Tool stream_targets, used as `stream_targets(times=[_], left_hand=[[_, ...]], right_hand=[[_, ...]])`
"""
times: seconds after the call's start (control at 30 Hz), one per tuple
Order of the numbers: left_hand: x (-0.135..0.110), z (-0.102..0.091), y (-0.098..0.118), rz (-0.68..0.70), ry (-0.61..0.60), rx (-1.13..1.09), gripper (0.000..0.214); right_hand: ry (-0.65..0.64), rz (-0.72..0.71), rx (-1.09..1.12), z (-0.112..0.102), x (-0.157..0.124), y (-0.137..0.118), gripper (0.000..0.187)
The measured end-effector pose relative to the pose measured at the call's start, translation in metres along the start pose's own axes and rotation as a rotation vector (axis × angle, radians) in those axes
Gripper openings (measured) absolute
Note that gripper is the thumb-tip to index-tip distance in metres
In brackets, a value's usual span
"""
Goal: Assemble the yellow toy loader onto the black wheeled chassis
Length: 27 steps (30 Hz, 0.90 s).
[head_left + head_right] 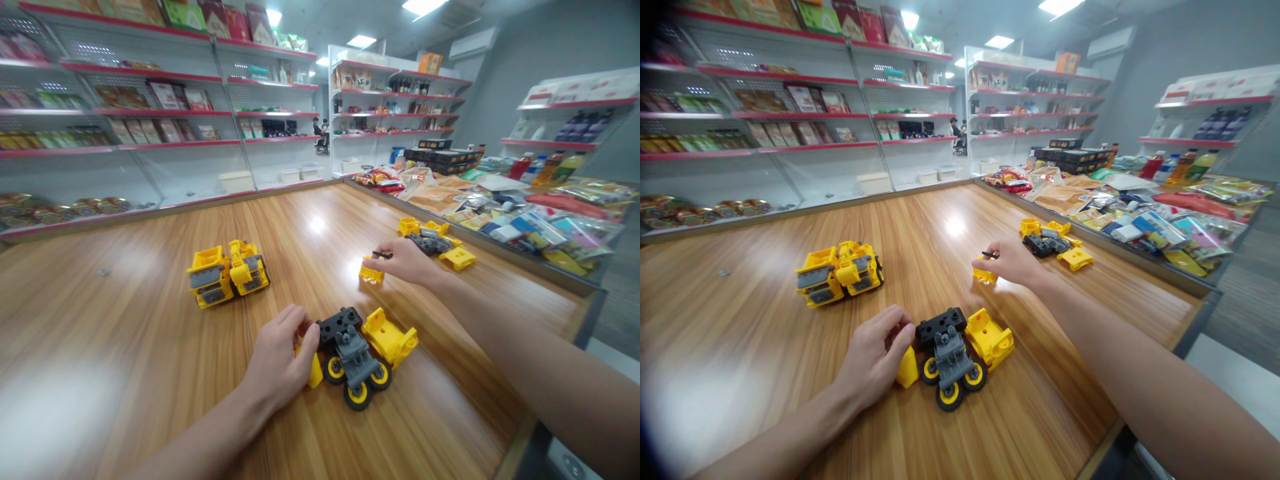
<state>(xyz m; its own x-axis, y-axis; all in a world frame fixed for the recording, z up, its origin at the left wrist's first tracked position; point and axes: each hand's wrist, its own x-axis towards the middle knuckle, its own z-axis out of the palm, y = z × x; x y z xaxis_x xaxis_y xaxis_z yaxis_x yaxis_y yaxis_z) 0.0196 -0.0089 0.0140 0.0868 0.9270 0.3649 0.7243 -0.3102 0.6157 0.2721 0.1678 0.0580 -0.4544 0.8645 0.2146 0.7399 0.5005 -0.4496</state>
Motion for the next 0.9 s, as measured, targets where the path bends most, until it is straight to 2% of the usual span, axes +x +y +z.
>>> stream_targets(times=[0.13, 0.27, 0.37, 0.47, 0.57, 0.63, 0.77, 0.9], left_hand=[[0.001, 0.000, 0.000, 0.000, -0.004, -0.012, 0.024], [0.001, 0.000, 0.001, 0.002, -0.012, -0.021, 0.023], [0.001, -0.003, 0.003, 0.018, -0.027, -0.050, 0.019], [0.002, -0.007, 0.005, 0.046, -0.041, -0.102, 0.015], [0.003, -0.010, 0.005, 0.081, -0.020, -0.144, 0.017], [0.004, -0.011, 0.004, 0.103, -0.006, -0.167, 0.018], [0.004, -0.011, 0.004, 0.093, 0.005, -0.181, 0.019], [0.003, -0.011, 0.005, 0.093, 0.007, -0.180, 0.018]], right_hand=[[-0.128, -0.042, -0.120, 0.005, 0.000, 0.001, 0.038], [-0.104, -0.068, -0.130, 0.005, 0.000, -0.002, 0.033], [-0.056, -0.111, -0.029, 0.001, -0.004, -0.010, 0.037], [-0.051, -0.146, 0.227, -0.005, -0.010, -0.021, 0.036], [-0.170, -0.165, 0.489, -0.011, -0.018, -0.034, 0.039], [-0.284, -0.199, 0.588, -0.014, -0.023, -0.042, 0.037], [-0.456, -0.272, 0.709, -0.014, -0.033, -0.053, 0.041], [-0.552, -0.270, 0.792, -0.006, -0.039, -0.060, 0.048]])
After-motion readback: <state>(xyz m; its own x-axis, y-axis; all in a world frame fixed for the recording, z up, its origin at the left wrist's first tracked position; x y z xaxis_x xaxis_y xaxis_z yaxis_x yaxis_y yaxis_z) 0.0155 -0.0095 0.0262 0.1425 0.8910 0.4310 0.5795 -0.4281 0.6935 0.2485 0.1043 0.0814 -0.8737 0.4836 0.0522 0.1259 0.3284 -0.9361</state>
